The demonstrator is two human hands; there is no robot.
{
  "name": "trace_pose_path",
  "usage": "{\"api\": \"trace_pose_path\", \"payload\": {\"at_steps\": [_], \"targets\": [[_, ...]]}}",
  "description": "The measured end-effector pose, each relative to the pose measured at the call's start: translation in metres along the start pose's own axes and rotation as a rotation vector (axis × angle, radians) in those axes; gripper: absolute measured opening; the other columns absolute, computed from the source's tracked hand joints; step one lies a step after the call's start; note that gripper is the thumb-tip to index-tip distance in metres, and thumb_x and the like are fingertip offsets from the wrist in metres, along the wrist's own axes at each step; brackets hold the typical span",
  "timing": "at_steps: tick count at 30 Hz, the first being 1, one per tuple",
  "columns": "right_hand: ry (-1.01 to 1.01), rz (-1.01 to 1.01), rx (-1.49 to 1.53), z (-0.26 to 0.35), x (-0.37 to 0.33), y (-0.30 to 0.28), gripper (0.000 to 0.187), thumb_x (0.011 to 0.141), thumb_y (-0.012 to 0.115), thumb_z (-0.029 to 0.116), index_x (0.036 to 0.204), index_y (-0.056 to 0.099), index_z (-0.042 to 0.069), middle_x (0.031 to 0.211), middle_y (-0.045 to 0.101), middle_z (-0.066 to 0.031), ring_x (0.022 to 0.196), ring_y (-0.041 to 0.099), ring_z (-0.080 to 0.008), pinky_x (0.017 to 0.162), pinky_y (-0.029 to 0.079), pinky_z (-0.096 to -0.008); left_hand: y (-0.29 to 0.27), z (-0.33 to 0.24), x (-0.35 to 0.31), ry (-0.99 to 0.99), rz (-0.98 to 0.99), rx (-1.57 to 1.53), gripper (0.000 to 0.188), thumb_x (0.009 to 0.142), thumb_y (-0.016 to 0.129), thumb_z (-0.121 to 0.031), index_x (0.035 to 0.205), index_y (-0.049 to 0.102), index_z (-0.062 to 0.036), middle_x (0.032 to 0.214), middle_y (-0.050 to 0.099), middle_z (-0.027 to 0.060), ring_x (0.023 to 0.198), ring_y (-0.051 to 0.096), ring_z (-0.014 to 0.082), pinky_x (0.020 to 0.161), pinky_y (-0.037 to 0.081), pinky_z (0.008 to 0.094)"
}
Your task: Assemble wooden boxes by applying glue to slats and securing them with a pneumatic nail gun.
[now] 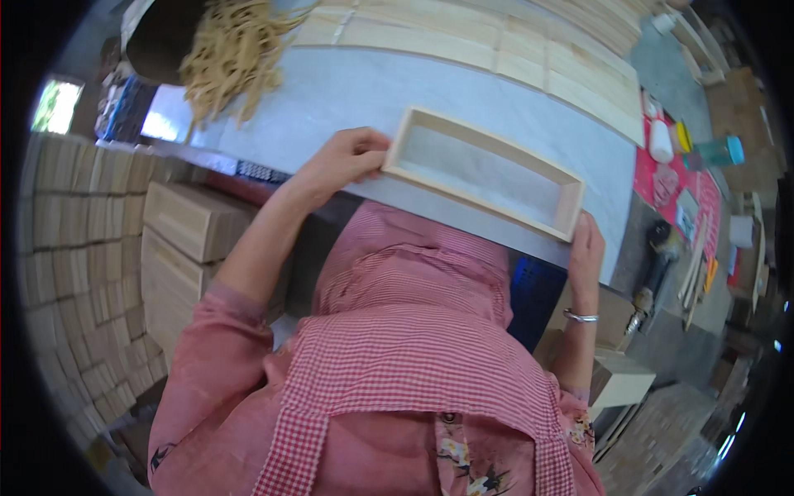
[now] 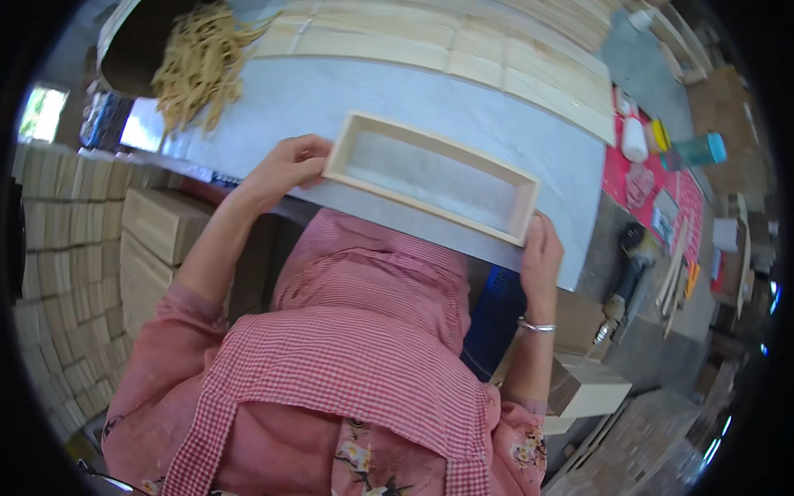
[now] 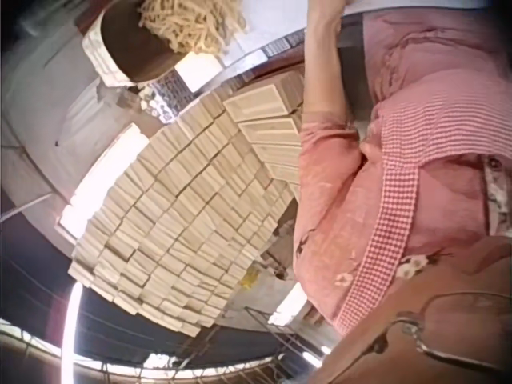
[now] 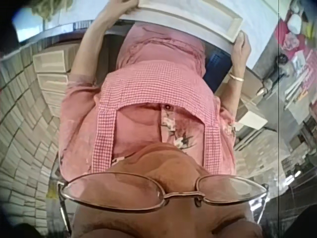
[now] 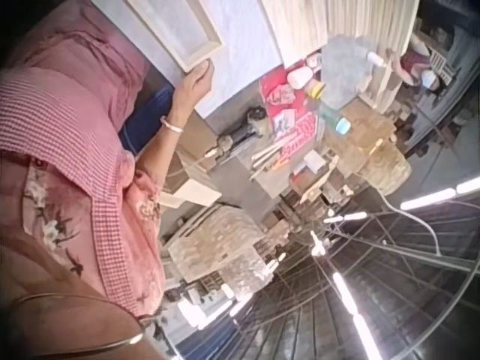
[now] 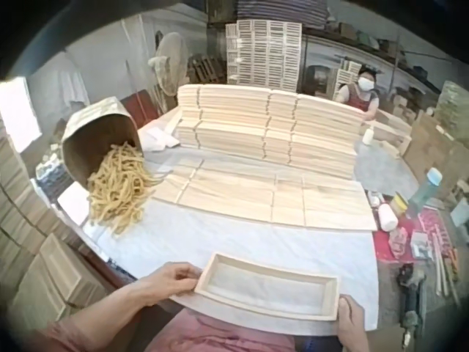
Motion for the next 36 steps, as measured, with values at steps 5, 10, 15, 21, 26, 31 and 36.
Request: {"api": "trace_pose_path", "payload": {"at_steps": [5,10,15,21,26,31,36], "targets": [[0.025,0.010,0.017,0.013,0.002,0.007,0.038,0.105,0.044,0.025,0.121,0.063,-0.004,0.104,0.070,-0.0137,0.087,0.059,-0.0215,0.081,0.047,-0.0324,-0.017,0.009,0.010,-0.107,0.071,-0.021,0.015,0.087,0.063,-0.007,0.099,0.069,-0.0004,0.080,0.065,0.0017,0.069,0.057,0.0071,0.059,0.043,0.0166],[0.047,0.010,0.017,0.013,0.000,0.002,0.039,0.105,0.044,0.027,0.122,0.062,-0.004,0.102,0.070,-0.0140,0.087,0.060,-0.0219,0.080,0.048,-0.0315,-0.008,-0.003,0.027,-0.071,0.175,0.263,0.012,0.086,0.064,-0.006,0.095,0.068,0.0006,0.077,0.064,0.0034,0.068,0.057,0.0100,0.060,0.045,0.0189],[0.107,0.042,0.035,0.010,0.003,0.000,0.037,0.105,0.047,0.026,0.123,0.062,-0.003,0.103,0.069,-0.0130,0.089,0.060,-0.0208,0.078,0.047,-0.0294,0.003,-0.018,0.023,0.118,0.043,0.794,0.014,0.087,0.064,-0.005,0.099,0.068,0.0001,0.082,0.064,0.0050,0.074,0.058,0.0124,0.067,0.048,0.0228],[0.133,-0.002,0.364,0.008,-0.005,-0.010,0.033,0.104,0.051,0.023,0.122,0.062,-0.003,0.107,0.066,-0.0103,0.089,0.059,-0.0183,0.079,0.048,-0.0274,-0.012,-0.013,0.004,0.026,-0.206,-0.077,0.020,0.088,0.066,-0.003,0.108,0.066,-0.0032,0.096,0.064,0.0052,0.084,0.057,0.0137,0.078,0.049,0.0272],[0.062,0.115,0.259,0.012,-0.021,-0.011,0.025,0.100,0.057,0.012,0.119,0.062,-0.004,0.107,0.061,-0.0088,0.088,0.057,-0.0154,0.081,0.051,-0.0281,0.004,-0.017,-0.018,-0.007,0.003,-0.093,0.025,0.087,0.069,-0.001,0.111,0.064,-0.0041,0.104,0.063,0.0050,0.090,0.056,0.0129,0.082,0.048,0.0261],[0.205,0.193,0.361,0.012,-0.019,-0.010,0.031,0.097,0.058,0.010,0.126,0.057,-0.003,0.104,0.061,-0.0073,0.081,0.056,-0.0118,0.069,0.047,-0.0228,-0.002,-0.009,-0.006,-0.037,0.089,-0.108,0.026,0.083,0.072,0.001,0.108,0.064,-0.0042,0.101,0.063,0.0045,0.089,0.057,0.0122,0.084,0.047,0.0243],[0.396,0.346,0.478,0.007,-0.008,-0.006,0.043,0.095,0.063,0.012,0.134,0.051,0.001,0.101,0.059,-0.0066,0.077,0.056,-0.0122,0.057,0.044,-0.0204,-0.009,-0.018,0.002,-0.158,0.152,-0.007,0.030,0.080,0.074,0.003,0.107,0.064,-0.0037,0.100,0.064,0.0050,0.089,0.058,0.0120,0.086,0.047,0.0245]]}}
Point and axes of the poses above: each hand's wrist, its own x-axis towards the middle knuckle, its own y-axis out of the palm, z = x × y, the point moved 5 cm from there along x, towards the middle knuckle
